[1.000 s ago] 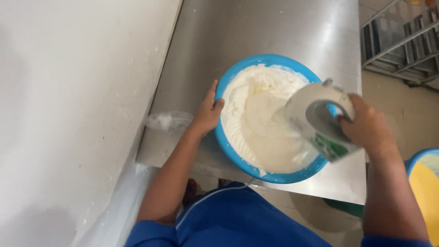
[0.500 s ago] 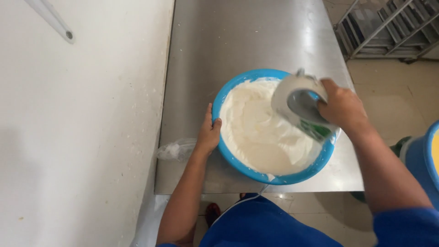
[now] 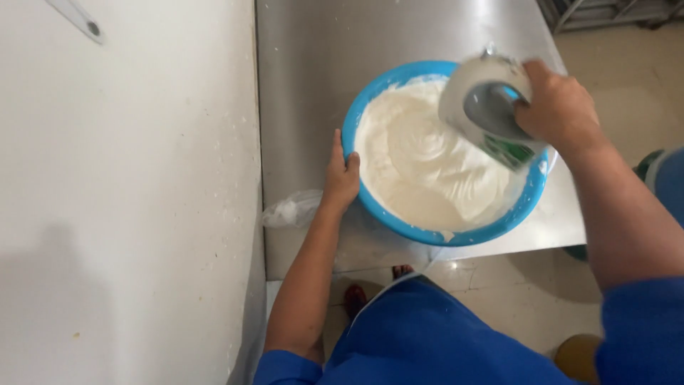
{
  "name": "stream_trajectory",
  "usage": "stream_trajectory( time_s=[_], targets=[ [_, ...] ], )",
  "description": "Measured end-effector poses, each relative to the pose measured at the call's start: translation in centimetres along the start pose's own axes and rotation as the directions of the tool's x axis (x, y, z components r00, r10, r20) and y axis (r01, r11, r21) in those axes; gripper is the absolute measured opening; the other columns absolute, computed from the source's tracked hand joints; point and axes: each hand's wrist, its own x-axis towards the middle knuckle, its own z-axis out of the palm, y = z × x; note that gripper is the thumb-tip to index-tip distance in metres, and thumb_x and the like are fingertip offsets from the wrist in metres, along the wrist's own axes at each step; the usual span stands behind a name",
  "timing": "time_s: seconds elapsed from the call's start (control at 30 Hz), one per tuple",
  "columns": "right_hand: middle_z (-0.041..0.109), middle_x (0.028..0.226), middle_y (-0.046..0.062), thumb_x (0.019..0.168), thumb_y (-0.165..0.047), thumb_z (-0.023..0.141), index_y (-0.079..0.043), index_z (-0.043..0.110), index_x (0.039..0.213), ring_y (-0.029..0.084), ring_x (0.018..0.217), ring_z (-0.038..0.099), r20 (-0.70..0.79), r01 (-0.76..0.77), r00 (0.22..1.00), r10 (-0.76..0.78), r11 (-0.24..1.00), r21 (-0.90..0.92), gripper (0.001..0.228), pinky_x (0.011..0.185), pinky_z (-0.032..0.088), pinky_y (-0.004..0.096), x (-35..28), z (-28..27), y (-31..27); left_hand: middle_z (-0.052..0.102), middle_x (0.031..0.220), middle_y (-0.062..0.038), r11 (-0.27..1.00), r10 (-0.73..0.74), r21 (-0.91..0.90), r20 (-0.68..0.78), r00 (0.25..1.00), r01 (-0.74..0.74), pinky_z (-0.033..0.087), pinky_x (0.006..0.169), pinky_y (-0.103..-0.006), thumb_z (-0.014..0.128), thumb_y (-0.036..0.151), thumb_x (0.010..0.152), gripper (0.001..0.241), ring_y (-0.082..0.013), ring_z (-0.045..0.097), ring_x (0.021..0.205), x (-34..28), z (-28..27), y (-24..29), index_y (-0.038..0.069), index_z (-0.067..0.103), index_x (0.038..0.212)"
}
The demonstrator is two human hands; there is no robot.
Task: The person whips white cream in a blue bowl using a hand mixer.
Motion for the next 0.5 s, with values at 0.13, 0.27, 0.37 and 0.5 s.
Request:
stream_trajectory(
  time_s=[0.13, 0.27, 0.37, 0.5],
  targets=[
    [0.069, 0.106, 0.034, 0.086, -0.023, 0.063, -0.008, 0.047, 0.141, 0.059, 0.098, 0.063, -0.141, 0.154, 0.983, -0.118, 0.946, 0.287, 0.060, 0.081, 0.049, 0.061, 1.1, 2.3, -3.1, 0.040, 0.164, -0.011, 0.997, 0.007, 0.076, -0.026, 1.000, -0.005, 0.041, 0.108, -0.0448, 0.042, 0.039, 0.101, 0.072, -0.0334, 0.051, 0.139, -0.4, -0.1, 0.7, 0.026, 0.011, 0.165],
    [0.068, 0.113, 0.031, 0.088, -0.018, 0.062, -0.010, 0.048, 0.134, 0.052, 0.103, 0.064, 0.156, 0.151, 0.968, -0.198, 0.952, 0.267, 0.048, 0.083, 0.050, 0.057, -2.7, -0.8, -2.8, 0.041, 0.164, -0.008, 0.995, -0.089, 0.037, -0.001, 0.996, 0.089, 0.046, 0.106, -0.0448, 0.041, 0.041, 0.102, 0.073, -0.0313, 0.052, 0.139, -1.9, -0.5, 3.5, 0.026, 0.007, 0.165],
    [0.071, 0.113, 0.036, 0.088, -0.025, 0.060, -0.019, 0.048, 0.149, 0.059, 0.101, 0.068, 0.113, 0.110, 0.987, -0.112, 0.994, 0.030, 0.062, 0.082, 0.055, 0.062, -1.0, -0.4, 1.5, 0.055, 0.153, -0.010, 0.989, -0.069, 0.127, -0.039, 0.997, 0.073, 0.048, 0.101, -0.0422, 0.042, 0.043, 0.099, 0.074, -0.0317, 0.061, 0.128, -0.4, 0.0, 1.8, 0.029, 0.012, 0.165],
    [0.070, 0.106, 0.036, 0.088, -0.021, 0.064, -0.014, 0.054, 0.144, 0.058, 0.093, 0.068, -0.049, 0.095, 0.995, -0.091, 0.991, 0.091, 0.058, 0.073, 0.055, 0.063, 2.6, -1.0, 0.7, 0.051, 0.157, -0.008, 0.986, -0.009, 0.165, -0.050, 0.999, 0.017, 0.045, 0.107, -0.0402, 0.043, 0.041, 0.100, 0.072, -0.0286, 0.057, 0.134, 0.2, 0.3, 2.1, 0.027, 0.015, 0.165]
  ],
)
